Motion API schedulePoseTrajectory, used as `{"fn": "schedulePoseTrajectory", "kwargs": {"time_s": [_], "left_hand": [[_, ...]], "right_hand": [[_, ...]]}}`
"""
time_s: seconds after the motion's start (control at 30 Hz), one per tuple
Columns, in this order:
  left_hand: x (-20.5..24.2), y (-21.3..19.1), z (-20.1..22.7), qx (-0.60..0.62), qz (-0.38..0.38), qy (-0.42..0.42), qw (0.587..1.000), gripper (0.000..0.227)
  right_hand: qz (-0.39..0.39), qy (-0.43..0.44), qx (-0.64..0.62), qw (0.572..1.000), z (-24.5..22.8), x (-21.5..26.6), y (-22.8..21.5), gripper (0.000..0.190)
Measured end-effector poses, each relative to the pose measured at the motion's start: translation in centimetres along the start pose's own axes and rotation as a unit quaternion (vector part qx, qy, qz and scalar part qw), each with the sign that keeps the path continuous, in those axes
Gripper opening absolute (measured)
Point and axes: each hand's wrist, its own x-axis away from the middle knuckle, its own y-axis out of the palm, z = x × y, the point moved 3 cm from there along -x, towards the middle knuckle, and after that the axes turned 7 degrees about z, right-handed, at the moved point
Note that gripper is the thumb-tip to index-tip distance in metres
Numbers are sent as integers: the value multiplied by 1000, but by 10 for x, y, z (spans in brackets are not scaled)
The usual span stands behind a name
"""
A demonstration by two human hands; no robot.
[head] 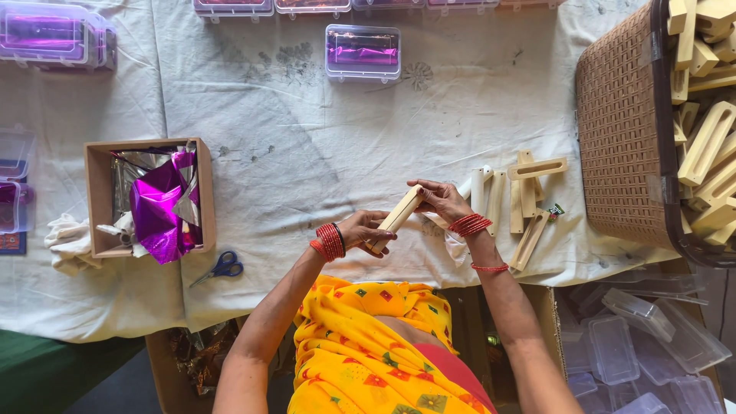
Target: The person places a purple foil-wrapped item into a plastic container and closes it. Then, the person picks up small wooden blocks from a basket and wipes them with a white cloth, placing the cleaned blocks on the table.
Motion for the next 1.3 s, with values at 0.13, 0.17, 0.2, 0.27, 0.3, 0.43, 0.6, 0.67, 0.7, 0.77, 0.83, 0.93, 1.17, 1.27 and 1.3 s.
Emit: {"fn": "schedulePoseTrajectory", "kwargs": {"time_s": [0.13, 0.17, 0.2, 0.27, 0.3, 0.43, 0.6, 0.67, 0.7, 0.77, 0.83, 0.93, 1.17, 1.27, 1.3], "left_hand": [[-21, -22, -22, -25, 8, 10, 1000, 70], [-27, -28, -28, -66, 31, 22, 997, 74], [-33, -35, -34, -106, 55, 34, 992, 77], [-40, -50, -46, -247, 127, 38, 960, 78], [-42, -60, -51, -380, 198, 40, 903, 79], [-72, -83, -70, -545, 312, 228, 744, 77], [-70, -68, -26, -658, 320, 134, 669, 73], [-78, -66, -23, -668, 310, 153, 659, 73], [-82, -65, -21, -677, 302, 172, 649, 73], [-93, -70, -29, -677, 304, 189, 644, 72], [-97, -74, -33, -678, 306, 204, 637, 72], [-95, -76, -36, -643, 310, 174, 678, 69], [-74, -73, -64, -234, 351, 166, 892, 44], [-55, -45, -62, -14, 234, 179, 956, 45], [-44, -34, -57, 67, 181, 180, 964, 46]], "right_hand": [[-9, -17, -17, 1000, 19, -6, -4, 43], [9, -62, 10, 998, 29, -11, -10, 48], [26, -106, 37, 993, 38, -15, -16, 54], [123, -217, 257, 933, 46, -4, -24, 58], [210, -312, 459, 805, 47, 4, -25, 61], [232, -301, 624, 682, 63, 41, -20, 86], [218, -296, 696, 617, 92, 82, -31, 77], [217, -259, 748, 572, 119, 81, -51, 81], [214, -222, 795, 523, 132, 80, -62, 87], [240, -250, 753, 559, 150, 71, -78, 82], [264, -279, 706, 594, 156, 62, -85, 79], [348, -242, 472, 773, 143, 52, -91, 60], [313, -359, 230, 849, 50, 71, 25, 56], [217, -489, 392, 748, 28, 81, 80, 58], [161, -541, 470, 679, 30, 80, 96, 59]]}}
